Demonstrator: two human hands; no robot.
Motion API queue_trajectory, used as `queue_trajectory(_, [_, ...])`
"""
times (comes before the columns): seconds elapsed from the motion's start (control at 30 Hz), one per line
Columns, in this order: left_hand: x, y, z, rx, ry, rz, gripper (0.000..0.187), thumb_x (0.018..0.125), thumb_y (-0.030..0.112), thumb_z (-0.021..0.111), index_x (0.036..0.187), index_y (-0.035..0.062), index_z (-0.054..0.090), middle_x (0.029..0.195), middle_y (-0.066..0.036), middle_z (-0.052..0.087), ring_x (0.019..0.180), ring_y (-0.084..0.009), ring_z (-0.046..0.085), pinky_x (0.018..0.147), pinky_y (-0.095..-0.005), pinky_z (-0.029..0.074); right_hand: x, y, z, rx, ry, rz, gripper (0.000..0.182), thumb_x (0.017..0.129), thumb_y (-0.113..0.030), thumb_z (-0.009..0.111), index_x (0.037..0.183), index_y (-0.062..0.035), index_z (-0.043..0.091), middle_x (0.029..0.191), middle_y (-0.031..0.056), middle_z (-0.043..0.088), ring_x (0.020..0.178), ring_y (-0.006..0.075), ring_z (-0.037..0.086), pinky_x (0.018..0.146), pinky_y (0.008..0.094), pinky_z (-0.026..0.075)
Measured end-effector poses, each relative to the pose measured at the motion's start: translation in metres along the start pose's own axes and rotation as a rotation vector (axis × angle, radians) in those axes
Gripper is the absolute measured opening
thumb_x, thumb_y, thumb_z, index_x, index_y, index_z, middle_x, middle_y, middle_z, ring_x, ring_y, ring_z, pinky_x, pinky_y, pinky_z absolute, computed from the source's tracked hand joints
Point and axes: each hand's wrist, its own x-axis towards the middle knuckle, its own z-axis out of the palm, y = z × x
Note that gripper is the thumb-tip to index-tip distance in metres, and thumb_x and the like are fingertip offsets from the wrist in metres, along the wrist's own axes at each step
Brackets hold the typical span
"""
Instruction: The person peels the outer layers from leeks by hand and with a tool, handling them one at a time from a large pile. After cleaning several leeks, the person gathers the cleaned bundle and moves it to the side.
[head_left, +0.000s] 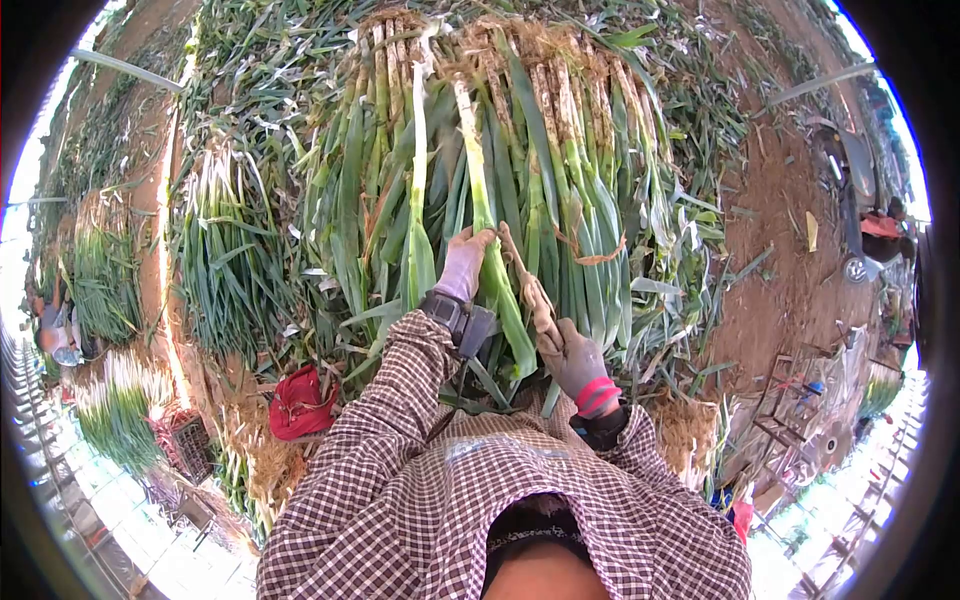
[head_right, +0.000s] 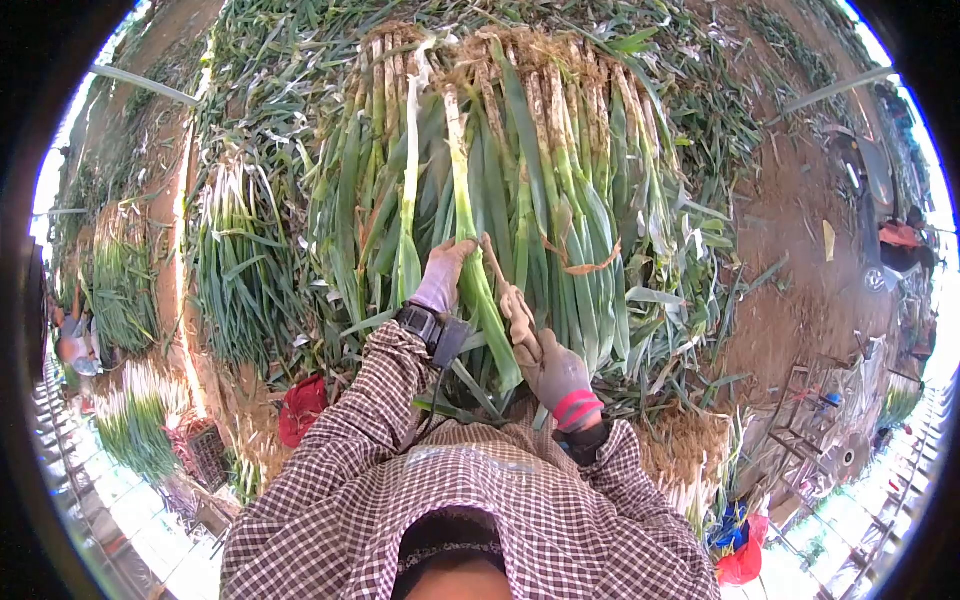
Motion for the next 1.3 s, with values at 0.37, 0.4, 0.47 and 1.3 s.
queue_trajectory(0.37, [-0.009, -0.037, -0.012, -0.013, -0.005, 0.051, 0.033, 0.095, 0.01, 0.053, 0.126, 0.0005, 0.046, 0.089, -0.012, 0.062, 0.067, -0.0224, 0.063, 0.058, -0.0358, 0.055, 0.069, 0.004, 0.02, -0.105, -0.005, -0.022, 0.046, 0.094, -0.052, 0.052, 0.093, -0.006, 0.053, 0.077, 0.0257, 0.064, 0.076, 0.0463, 0.063, 0.065, 0.0541, 0.049])
queue_trajectory(0.4, [-0.01, -0.037, -0.012, -0.041, -0.013, 0.049, 0.032, 0.095, 0.01, 0.053, 0.125, 0.0005, 0.046, 0.087, -0.012, 0.062, 0.066, -0.0227, 0.063, 0.057, -0.0358, 0.055, 0.085, 0.005, 0.022, -0.117, -0.002, -0.013, 0.048, 0.094, -0.053, 0.051, 0.094, -0.0053, 0.054, 0.079, 0.0259, 0.065, 0.078, 0.0463, 0.063, 0.067, 0.054, 0.049])
queue_trajectory(0.47, [-0.008, -0.039, -0.017, -0.084, -0.049, 0.031, 0.029, 0.097, 0.008, 0.052, 0.124, 0.0001, 0.045, 0.09, -0.015, 0.062, 0.071, -0.026, 0.064, 0.062, -0.0404, 0.058, 0.117, 0.005, 0.026, -0.141, 0.003, 0.004, 0.052, 0.093, -0.056, 0.049, 0.095, -0.0041, 0.056, 0.083, 0.0265, 0.066, 0.081, 0.0463, 0.064, 0.071, 0.0538, 0.05])
queue_trajectory(1.3, [-0.035, -0.006, -0.04, 0.035, 0.04, 0.073, 0.023, 0.095, 0.006, 0.054, 0.117, 0.0002, 0.049, 0.086, -0.012, 0.06, 0.068, -0.0236, 0.063, 0.06, -0.0373, 0.057, 0.263, -0.031, 0.058, -0.107, -0.036, -0.099, 0.049, 0.093, -0.049, 0.052, 0.101, -0.001, 0.061, 0.09, 0.0244, 0.067, 0.089, 0.0421, 0.064, 0.078, 0.0469, 0.05])
